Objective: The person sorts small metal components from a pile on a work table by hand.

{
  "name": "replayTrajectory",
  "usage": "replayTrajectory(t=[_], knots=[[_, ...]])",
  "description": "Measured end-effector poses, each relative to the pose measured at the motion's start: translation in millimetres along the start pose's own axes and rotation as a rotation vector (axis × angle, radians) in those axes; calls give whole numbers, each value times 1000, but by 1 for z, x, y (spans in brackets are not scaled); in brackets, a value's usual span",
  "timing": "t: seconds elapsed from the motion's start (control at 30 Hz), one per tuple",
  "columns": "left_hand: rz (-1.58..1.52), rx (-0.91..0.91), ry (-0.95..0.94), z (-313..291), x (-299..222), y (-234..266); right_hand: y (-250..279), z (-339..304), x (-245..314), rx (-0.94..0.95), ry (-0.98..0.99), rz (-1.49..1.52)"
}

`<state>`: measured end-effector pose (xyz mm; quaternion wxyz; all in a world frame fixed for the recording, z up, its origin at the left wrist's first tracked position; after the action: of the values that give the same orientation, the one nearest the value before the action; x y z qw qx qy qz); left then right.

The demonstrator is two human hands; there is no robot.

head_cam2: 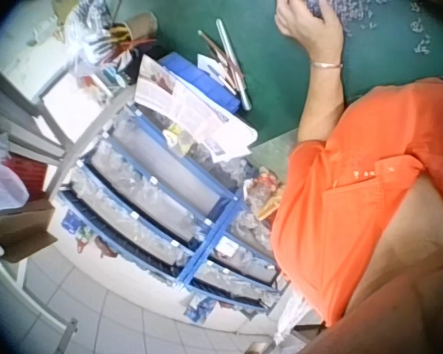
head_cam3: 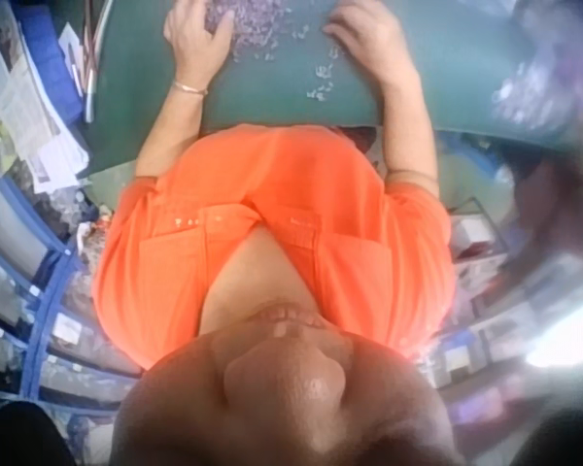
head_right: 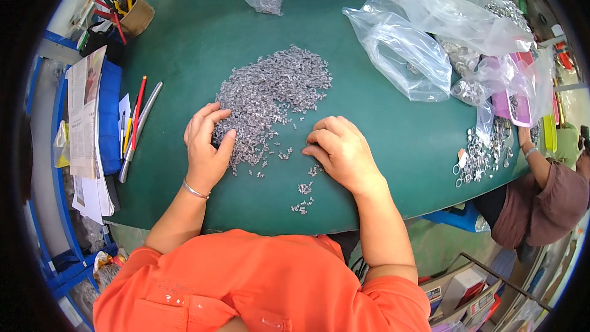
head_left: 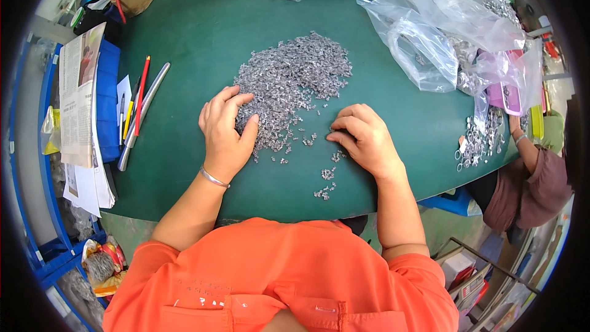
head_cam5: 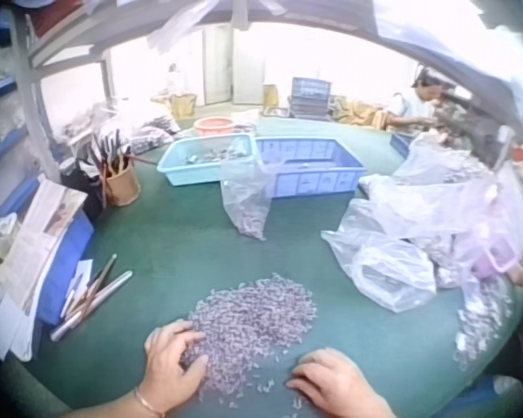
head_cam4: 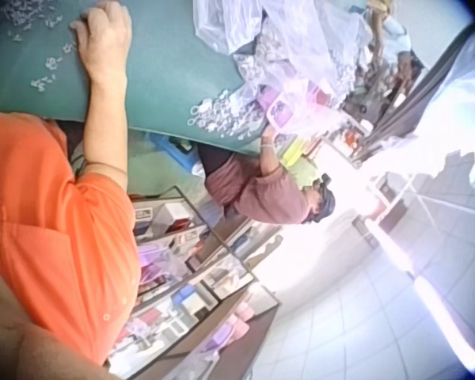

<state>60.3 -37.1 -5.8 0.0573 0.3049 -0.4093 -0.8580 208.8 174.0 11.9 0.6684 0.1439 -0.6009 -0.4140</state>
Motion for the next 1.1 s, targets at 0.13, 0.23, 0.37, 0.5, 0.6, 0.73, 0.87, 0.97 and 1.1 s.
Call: replayTrajectory(t=[0.13, 0.23, 0.37, 0.5, 0.6, 0.73, 0.87, 0.97, 1.1], knots=[[3, -8, 5, -1, 1, 1, 11, 0, -11, -29, -45, 114], [-4, -5, -3, 0, 0, 1, 18, -5, -21, -38, -154, 131], [-3, 0, -2, 1, 0, 1, 9, -4, -9, 25, -57, 137], [-12, -2, -1, 1, 1, 1, 0, 1, 2, 58, -3, -42], [3, 2, -3, 2, 0, 2, 0, 0, -4, 88, -2, 1], [-15, -1, -2, 1, 1, 1, 3, -3, -5, 77, 13, 46], [-11, -1, -4, 1, 0, 1, 3, -2, -3, 27, -46, 62], [12, 16, -5, 2, -3, 3, 1, 0, -3, 90, 0, -4], [20, 21, 7, 1, -4, 4, 8, -4, -5, 263, 36, 107]])
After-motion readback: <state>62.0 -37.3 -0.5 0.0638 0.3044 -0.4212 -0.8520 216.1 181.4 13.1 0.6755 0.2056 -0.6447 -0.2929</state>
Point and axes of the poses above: each hand's wrist, its own z-axis towards the middle knuckle, its own y-axis out of the back of the hand, x = y × z, the point moved 5 cm from there along z, towards the middle knuckle, and after that the axes turned 11 degrees about -y, right-handed, at the moved point
